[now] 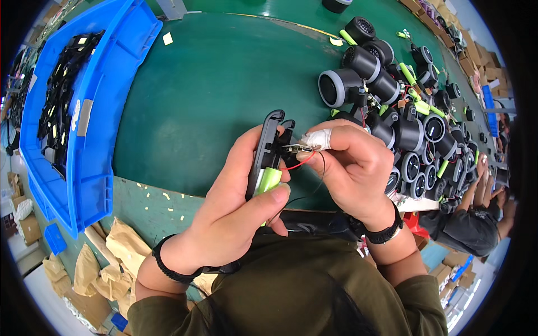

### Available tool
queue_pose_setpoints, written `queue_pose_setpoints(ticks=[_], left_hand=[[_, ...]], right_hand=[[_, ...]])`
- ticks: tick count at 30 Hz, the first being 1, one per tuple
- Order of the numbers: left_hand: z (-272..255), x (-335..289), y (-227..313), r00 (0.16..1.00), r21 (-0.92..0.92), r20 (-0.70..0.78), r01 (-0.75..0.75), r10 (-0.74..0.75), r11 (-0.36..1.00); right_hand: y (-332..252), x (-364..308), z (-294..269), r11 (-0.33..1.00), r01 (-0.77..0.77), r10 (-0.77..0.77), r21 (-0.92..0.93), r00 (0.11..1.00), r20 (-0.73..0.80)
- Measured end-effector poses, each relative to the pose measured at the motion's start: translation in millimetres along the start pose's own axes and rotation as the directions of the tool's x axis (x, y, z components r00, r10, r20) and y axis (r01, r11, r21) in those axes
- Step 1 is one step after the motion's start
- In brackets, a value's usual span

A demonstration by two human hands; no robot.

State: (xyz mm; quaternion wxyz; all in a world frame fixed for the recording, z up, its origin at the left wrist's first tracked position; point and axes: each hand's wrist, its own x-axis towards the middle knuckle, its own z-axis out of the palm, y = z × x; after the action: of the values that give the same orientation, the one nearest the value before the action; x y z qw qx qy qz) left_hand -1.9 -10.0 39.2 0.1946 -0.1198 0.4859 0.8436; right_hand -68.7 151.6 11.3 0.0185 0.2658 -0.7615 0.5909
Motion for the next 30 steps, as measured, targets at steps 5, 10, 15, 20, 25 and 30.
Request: queue_pose_setpoints(ticks=[5, 10, 15, 20, 25, 30], left_hand=[[-2, 0, 2, 1.0, 0.115, -0.009, -0.009, 0.011, 0.993], [0, 0, 6, 1.0, 0.128, -0.013, -0.001, 0.003, 0.992], [0, -1, 7, 1.0, 0.164, -0.009, -0.011, 0.013, 0.986], [0, -1, 7, 1.0, 0.187, -0.004, 0.005, -0.004, 0.982], [-2, 1, 3, 1.0, 0.179, 0.006, 0.014, -0.015, 0.984], [1, 1, 3, 1.0, 0.176, -0.023, 0.017, -0.013, 0.984]], right_hand=[[-6, 4, -3, 0.964, 0.189, -0.167, -0.185, 0.978, 0.128], [-5, 0, -2, 0.955, 0.217, -0.207, -0.202, 0.976, 0.07], [-6, 2, 0, 0.953, 0.218, -0.213, -0.212, 0.976, 0.049], [-7, 2, 2, 0.97, 0.2, -0.197, -0.138, 0.98, 0.039], [-13, 5, 4, 0.939, 0.228, -0.218, -0.257, 0.974, 0.069], [-16, 5, 3, 0.916, 0.276, -0.246, -0.29, 0.96, 0.138]])
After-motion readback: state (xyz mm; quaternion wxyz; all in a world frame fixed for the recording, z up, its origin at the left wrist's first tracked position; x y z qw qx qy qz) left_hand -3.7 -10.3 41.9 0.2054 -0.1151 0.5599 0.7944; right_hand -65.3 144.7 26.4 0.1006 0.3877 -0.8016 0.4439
